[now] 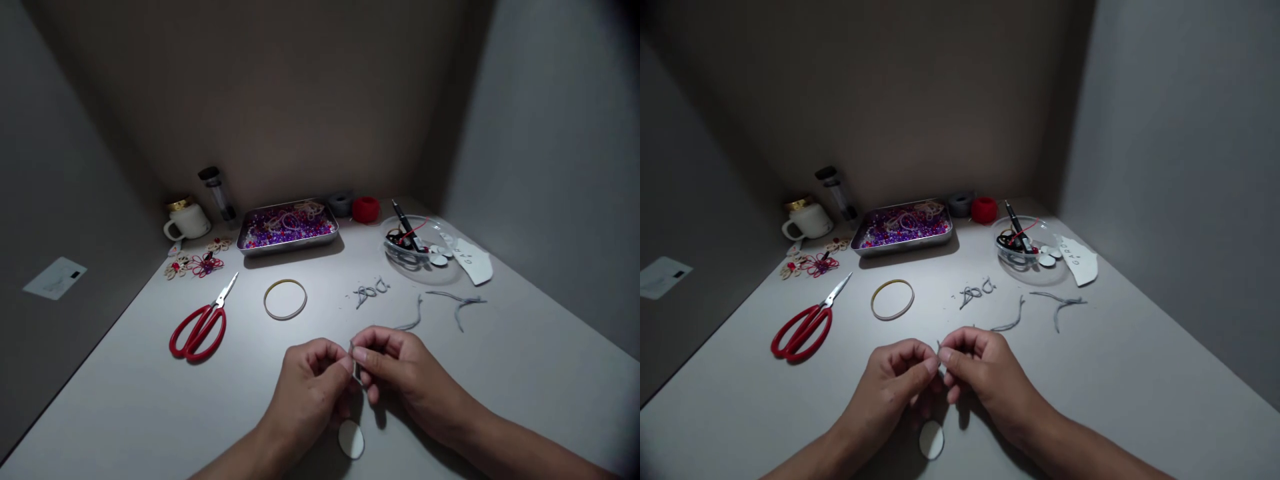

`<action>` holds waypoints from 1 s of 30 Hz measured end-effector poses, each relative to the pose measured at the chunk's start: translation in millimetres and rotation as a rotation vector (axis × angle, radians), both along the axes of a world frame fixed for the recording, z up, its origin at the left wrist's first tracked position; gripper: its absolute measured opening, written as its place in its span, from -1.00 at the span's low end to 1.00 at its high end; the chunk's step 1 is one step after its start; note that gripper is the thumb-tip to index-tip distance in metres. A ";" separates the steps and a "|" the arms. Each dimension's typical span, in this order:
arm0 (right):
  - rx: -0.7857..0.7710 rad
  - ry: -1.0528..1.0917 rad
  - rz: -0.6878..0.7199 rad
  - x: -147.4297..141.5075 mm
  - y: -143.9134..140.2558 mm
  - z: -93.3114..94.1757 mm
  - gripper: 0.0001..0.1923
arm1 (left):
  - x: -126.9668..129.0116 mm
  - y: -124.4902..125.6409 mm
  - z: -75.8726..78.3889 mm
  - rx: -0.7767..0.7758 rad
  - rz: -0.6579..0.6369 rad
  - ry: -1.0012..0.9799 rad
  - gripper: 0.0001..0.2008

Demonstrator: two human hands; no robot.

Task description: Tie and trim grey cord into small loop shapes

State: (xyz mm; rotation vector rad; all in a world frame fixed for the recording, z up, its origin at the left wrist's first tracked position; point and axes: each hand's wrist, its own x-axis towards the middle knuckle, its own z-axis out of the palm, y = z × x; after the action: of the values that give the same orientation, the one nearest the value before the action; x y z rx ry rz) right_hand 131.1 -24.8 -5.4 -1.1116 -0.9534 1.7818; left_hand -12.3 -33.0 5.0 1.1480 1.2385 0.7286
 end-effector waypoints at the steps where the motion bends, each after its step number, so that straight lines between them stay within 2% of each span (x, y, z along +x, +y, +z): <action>1: -0.016 0.054 -0.003 2.1 0.5 -0.7 -0.77 | -4.7 3.2 2.4 0.113 0.004 0.084 -0.82; 3: -0.058 0.149 -0.015 6.2 1.7 -1.6 -0.77 | -21.9 13.0 12.0 0.460 0.058 0.405 -0.83; 4: -0.079 0.187 -0.028 7.9 2.3 -1.8 -0.78 | -34.5 18.9 18.7 0.662 0.075 0.616 -0.86; 5: -0.097 0.217 -0.045 9.2 2.9 -1.8 -0.78 | -49.3 24.8 26.0 0.781 0.090 0.851 -0.87; 6: -0.114 0.242 -0.063 10.2 3.3 -1.8 -0.79 | -65.5 30.2 33.1 0.812 0.124 1.108 -0.85; 7: -0.126 0.264 -0.078 10.7 3.7 -1.8 -0.79 | -82.2 34.6 39.0 0.766 0.146 1.316 -0.83; 9: -0.131 0.305 -0.096 10.8 4.1 -1.9 -0.80 | -114.0 40.0 44.9 0.556 0.079 1.520 -0.78; 10: -0.127 0.320 -0.095 10.5 4.3 -2.0 -0.81 | -127.6 41.3 44.4 0.471 0.036 1.554 -0.77; 12: -0.119 0.339 -0.097 9.6 4.5 -1.8 -0.81 | -148.6 42.0 38.1 0.374 -0.017 1.519 -0.78; 15: -0.126 0.341 -0.113 8.2 4.9 -0.7 -0.78 | -163.7 42.1 26.1 0.454 0.079 1.349 -0.87; 18: -0.131 0.328 -0.134 7.5 5.3 0.3 -0.77 | -165.0 43.5 23.3 0.498 0.136 1.276 -0.90; 20: -0.137 0.308 -0.137 7.3 5.6 0.1 -0.76 | -162.8 45.2 26.1 0.446 0.175 1.245 -0.87; 22: -0.145 0.289 -0.137 7.0 5.8 -0.9 -0.75 | -159.2 46.8 30.1 0.334 0.266 1.131 -0.79; 26: -0.138 0.297 -0.144 6.7 5.8 -2.7 -0.79 | -143.5 43.9 38.4 0.196 0.517 0.719 -0.58; 30: -0.130 0.328 -0.144 7.4 5.9 -2.9 -0.81 | -116.9 28.4 48.9 0.115 0.561 0.116 -0.43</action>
State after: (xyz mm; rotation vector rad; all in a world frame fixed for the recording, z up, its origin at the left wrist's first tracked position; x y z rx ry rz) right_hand 138.4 -18.8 -8.2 -0.9032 -0.5549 1.8537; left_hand -129.1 -4.6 54.0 0.9452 1.6610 1.1732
